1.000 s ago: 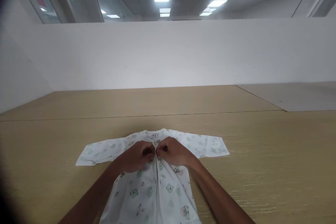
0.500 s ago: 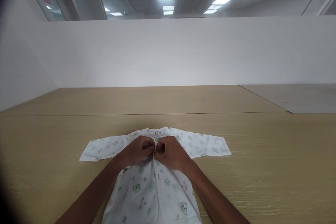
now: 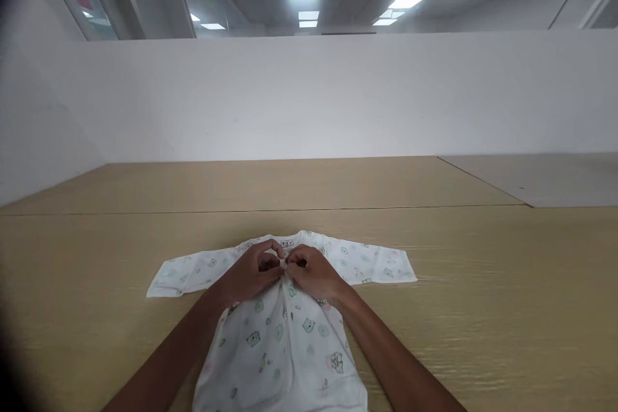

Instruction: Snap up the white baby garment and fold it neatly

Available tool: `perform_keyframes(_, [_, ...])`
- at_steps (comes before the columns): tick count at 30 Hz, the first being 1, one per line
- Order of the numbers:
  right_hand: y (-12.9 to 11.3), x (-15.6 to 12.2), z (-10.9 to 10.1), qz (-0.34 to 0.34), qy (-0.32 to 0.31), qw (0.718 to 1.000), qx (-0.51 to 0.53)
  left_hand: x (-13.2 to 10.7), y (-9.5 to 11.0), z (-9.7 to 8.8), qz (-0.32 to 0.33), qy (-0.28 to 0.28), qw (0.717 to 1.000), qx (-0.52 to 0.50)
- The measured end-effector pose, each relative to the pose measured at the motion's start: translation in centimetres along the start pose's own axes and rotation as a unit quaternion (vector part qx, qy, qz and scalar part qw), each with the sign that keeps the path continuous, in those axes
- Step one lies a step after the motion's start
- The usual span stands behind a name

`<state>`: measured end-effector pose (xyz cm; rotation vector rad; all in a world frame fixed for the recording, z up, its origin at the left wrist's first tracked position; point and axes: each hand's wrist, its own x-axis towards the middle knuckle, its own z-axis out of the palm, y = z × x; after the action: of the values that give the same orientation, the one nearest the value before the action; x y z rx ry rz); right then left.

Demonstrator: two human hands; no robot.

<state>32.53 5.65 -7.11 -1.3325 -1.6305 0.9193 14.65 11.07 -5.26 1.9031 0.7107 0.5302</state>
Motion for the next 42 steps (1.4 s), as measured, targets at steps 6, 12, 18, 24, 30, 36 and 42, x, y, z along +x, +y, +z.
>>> perform_keyframes(6, [1.5,-0.6,0.7,-0.11,0.098,0.982,-0.118,-1.6,0.5,-0.1,0.041,0.014,0.987,0.155])
perform_keyframes(12, [-1.1,-3.9,0.6,-0.138,0.105,0.967,-0.185,-3.0,1.2,0.9,0.046,0.024,0.969,0.243])
perform_keyframes(18, [-2.0,-5.9,2.6,-0.009,0.05,0.96,-0.275,-3.3,1.5,2.1,0.046,0.034,0.958,0.283])
perform_keyframes(24, [-0.6,-5.8,3.9,0.012,0.067,0.93,-0.36,-3.0,1.7,2.6,0.049,0.038,0.955,0.29])
perform_keyframes(30, [-0.6,-5.3,3.3,0.027,0.08,0.931,-0.356,-2.6,1.2,2.9,0.046,0.026,0.949,0.311])
perform_keyframes(36, [-0.8,-4.7,2.1,0.002,0.056,0.975,-0.216,-2.7,0.9,2.7,-0.042,0.033,0.966,0.254])
perform_keyframes(42, [-0.9,-4.4,1.3,-0.033,0.001,0.991,-0.13,-2.6,0.7,2.5,-0.032,0.024,0.979,0.202])
